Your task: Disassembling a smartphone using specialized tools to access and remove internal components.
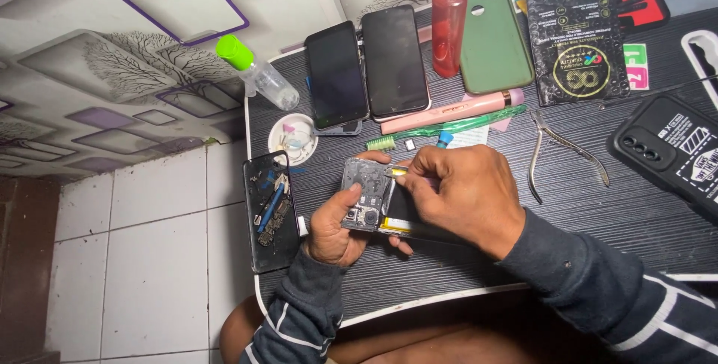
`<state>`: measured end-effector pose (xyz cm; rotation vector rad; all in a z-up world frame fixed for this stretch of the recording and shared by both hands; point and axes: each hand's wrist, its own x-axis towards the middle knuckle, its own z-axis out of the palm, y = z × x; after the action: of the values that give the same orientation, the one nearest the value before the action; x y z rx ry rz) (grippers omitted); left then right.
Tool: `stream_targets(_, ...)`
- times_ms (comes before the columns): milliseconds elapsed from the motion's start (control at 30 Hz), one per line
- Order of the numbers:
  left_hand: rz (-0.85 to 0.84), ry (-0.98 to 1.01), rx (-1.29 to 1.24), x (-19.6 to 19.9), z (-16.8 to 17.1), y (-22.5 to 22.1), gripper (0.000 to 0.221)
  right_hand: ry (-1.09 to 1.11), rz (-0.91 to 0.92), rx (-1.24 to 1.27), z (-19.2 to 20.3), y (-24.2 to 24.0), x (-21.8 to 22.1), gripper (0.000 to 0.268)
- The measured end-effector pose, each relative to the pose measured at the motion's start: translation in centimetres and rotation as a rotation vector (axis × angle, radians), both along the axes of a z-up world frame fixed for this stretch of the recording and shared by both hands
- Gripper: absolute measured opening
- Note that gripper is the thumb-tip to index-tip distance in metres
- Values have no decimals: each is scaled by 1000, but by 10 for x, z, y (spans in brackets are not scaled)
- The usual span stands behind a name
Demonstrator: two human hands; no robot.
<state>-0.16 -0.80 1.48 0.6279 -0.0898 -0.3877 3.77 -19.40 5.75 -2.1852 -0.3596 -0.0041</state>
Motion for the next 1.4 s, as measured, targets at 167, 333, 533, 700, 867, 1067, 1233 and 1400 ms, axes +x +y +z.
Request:
stream_targets(167, 17, 9, -6, 0, 4, -1, 52, -29, 0, 70, 0, 1, -3, 21)
stream_targets(333, 18, -1, 13, 0, 4, -2, 54, -34, 2, 75, -1, -1, -3, 20)
stream_targets(533, -18, 18, 13, -1, 2, 1, 55, -50, -6, 71, -1, 0, -4, 23)
stream_targets(700, -6, 21, 23, -1, 5, -2, 55, -29, 10, 87, -4, -1, -3, 20)
stream_targets(867, 19, 9, 24, 0, 6, -3, 55, -21, 11, 104, -3, 1, -4, 20)
stream_targets(1067, 5, 9, 18, 1, -6, 1, 56, 10, 14, 69, -1, 0, -2, 20)
stream_targets(1233, -20, 23, -14, 2, -15, 4, 56, 68, 38, -75, 22, -2, 3, 18)
stream_targets(1400, -2, -5, -23, 8, -17, 7, 60, 226, -22, -252, 36, -20, 12, 10)
